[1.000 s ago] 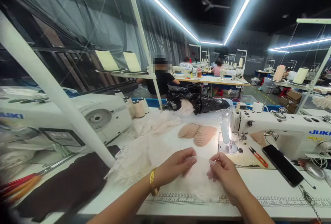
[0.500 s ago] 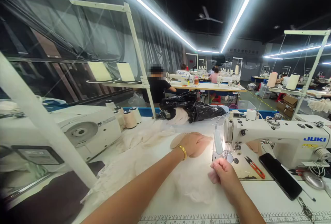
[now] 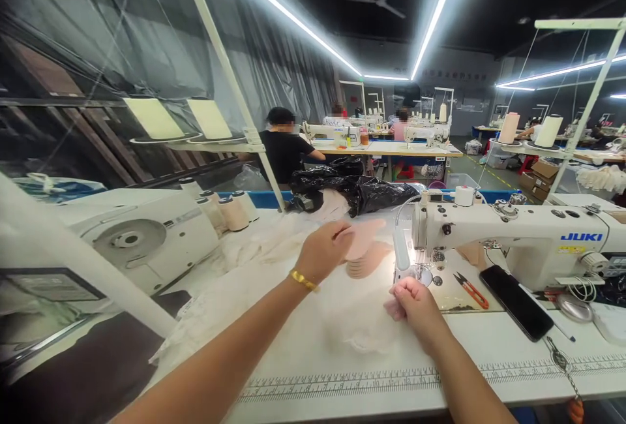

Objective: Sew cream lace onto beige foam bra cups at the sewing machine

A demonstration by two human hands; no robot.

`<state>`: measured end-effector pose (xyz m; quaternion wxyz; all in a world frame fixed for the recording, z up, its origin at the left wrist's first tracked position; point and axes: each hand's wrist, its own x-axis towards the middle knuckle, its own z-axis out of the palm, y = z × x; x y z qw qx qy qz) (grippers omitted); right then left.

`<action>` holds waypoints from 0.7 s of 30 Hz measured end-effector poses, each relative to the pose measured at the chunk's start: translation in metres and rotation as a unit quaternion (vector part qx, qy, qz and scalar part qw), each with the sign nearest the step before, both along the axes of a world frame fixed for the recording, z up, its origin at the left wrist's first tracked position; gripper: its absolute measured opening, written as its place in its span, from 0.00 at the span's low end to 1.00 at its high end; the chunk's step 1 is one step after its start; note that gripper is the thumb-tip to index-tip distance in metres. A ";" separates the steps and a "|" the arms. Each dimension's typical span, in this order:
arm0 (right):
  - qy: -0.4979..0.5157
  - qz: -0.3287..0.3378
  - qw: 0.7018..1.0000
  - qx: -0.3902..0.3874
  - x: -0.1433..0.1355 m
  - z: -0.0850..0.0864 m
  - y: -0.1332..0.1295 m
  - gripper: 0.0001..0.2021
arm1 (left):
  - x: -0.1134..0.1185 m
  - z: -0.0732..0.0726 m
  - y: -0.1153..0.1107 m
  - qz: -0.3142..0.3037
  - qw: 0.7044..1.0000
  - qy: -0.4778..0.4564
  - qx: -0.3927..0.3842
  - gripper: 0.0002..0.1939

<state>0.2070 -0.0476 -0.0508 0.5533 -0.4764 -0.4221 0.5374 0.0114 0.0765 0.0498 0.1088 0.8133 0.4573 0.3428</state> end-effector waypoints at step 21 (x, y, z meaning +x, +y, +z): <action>-0.367 -0.077 0.899 0.225 -0.006 0.035 -0.055 0.06 | 0.010 -0.004 -0.047 -0.377 0.888 0.154 -0.216 0.08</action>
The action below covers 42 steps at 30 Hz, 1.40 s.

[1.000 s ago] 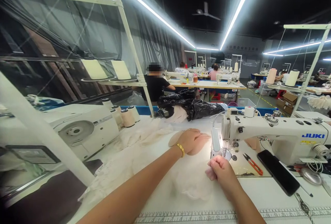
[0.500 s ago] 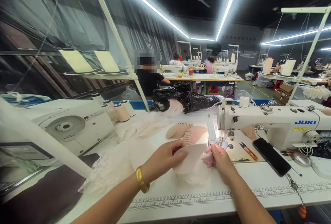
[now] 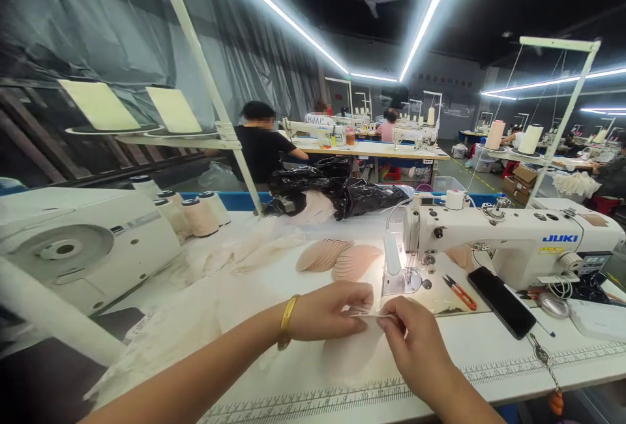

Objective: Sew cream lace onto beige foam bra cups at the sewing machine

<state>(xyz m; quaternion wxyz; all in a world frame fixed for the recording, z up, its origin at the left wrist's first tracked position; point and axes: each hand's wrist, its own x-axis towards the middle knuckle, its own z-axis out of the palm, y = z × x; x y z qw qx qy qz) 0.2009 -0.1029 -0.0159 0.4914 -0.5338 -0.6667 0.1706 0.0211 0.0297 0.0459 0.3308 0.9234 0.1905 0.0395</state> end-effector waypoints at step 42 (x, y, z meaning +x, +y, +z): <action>-0.321 0.085 0.943 -0.013 0.093 -0.026 0.042 0.19 | 0.052 -0.084 0.009 -0.041 0.921 -0.126 0.367 0.10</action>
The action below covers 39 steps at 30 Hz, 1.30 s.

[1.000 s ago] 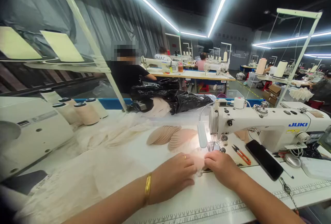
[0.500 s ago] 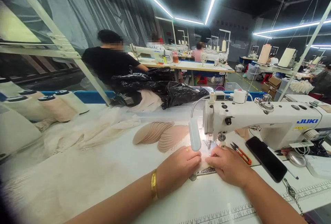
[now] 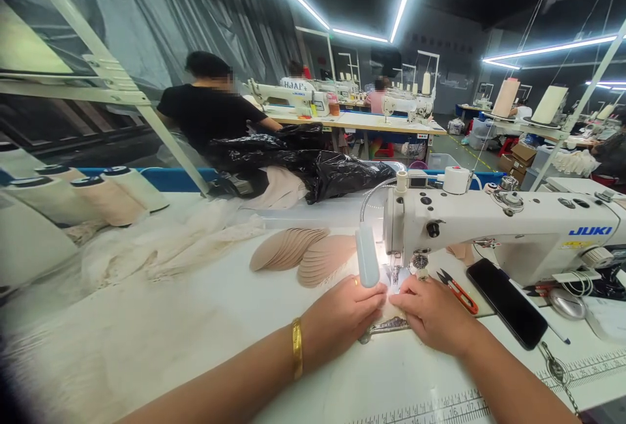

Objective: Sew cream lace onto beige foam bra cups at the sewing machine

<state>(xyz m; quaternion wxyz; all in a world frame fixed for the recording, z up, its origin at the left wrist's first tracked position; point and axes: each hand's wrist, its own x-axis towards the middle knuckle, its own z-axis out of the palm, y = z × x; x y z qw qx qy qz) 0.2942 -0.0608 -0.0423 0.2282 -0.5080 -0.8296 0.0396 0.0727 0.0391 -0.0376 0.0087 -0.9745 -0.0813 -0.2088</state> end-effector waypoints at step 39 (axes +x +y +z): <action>-0.032 -0.055 0.998 0.014 -0.004 -0.004 0.005 0.17 | 0.015 0.017 0.044 -0.022 1.000 0.021 0.002 0.08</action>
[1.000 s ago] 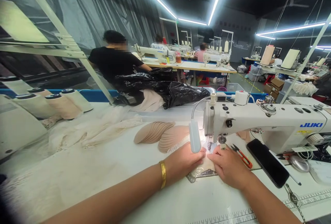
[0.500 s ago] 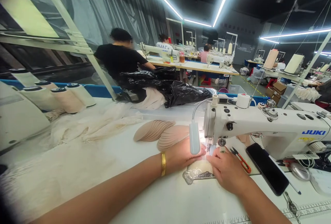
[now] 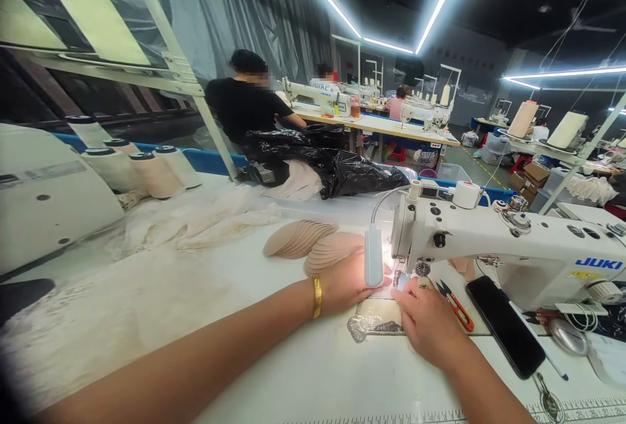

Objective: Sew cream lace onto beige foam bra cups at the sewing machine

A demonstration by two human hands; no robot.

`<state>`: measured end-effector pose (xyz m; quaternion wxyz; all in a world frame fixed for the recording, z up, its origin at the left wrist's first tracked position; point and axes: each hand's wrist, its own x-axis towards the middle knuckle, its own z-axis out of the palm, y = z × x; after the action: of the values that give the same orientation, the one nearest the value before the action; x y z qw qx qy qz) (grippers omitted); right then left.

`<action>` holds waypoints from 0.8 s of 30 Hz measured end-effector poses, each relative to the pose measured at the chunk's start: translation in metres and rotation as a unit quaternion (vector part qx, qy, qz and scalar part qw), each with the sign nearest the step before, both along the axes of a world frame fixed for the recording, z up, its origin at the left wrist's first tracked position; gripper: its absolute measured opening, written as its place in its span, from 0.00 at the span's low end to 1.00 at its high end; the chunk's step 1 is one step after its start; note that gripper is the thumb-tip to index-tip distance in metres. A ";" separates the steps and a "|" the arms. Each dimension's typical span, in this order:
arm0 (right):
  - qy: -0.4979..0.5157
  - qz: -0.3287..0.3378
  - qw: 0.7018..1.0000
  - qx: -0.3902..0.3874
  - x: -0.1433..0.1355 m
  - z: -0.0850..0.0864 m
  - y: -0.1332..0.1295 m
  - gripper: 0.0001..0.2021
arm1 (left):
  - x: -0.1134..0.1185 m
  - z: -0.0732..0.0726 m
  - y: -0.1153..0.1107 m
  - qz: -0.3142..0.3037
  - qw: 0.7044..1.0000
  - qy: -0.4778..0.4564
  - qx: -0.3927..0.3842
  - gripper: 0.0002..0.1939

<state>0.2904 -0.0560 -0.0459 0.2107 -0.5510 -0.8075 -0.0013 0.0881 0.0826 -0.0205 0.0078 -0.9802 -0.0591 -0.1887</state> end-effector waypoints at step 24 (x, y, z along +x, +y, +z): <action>0.764 -0.105 0.622 -0.136 -0.095 0.010 -0.039 0.32 | -0.103 0.007 -0.111 0.300 0.864 -0.246 -0.320 0.14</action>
<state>0.1953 -0.0945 -0.0363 0.6729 -0.4572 -0.2835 0.5078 -0.0145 -0.0283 -0.0138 -0.2651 -0.7854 -0.4079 -0.3826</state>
